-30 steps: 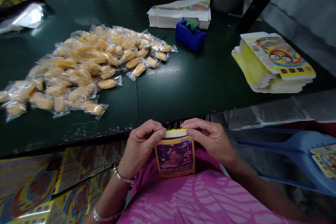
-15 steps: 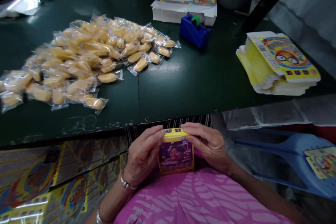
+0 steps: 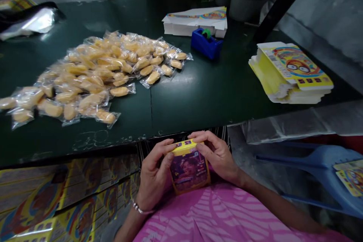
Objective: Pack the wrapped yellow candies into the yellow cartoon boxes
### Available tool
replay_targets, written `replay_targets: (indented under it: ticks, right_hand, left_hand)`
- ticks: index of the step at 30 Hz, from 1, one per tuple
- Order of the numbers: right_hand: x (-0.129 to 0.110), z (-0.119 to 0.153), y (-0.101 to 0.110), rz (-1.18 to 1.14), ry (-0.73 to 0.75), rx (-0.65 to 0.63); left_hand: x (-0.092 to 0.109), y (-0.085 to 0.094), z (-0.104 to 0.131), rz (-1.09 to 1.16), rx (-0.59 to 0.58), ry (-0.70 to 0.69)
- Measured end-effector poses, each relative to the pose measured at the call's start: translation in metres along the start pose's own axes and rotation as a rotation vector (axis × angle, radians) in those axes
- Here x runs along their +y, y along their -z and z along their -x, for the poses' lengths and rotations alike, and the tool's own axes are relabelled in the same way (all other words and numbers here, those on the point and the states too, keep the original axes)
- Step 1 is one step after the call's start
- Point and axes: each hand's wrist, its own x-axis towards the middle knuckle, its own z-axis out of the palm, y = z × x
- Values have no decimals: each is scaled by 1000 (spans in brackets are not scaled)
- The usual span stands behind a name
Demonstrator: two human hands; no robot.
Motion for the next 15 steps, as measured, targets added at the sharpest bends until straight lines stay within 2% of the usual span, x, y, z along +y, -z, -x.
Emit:
replay_targets:
  ticks: [5, 7, 9, 12, 14, 15]
  right_hand:
    - [4, 0, -3, 21, 45, 21]
    - [5, -2, -3, 34, 50, 19]
    - [5, -2, -2, 7, 34, 10]
    - [4, 1, 0, -48, -6, 14]
    - [2, 4, 0, -42, -53, 24]
    - [1, 3, -1, -43, -82, 32]
  left_hand:
    - [4, -9, -4, -148, 36, -171]
    - [3, -9, -7, -153, 32, -189]
    - [0, -8, -9, -52, 33, -110]
    - [-2, -4, -5, 177, 22, 135]
    - [0, -4, 1, 175, 31, 243]
    - [0, -5, 2, 102, 48, 271]
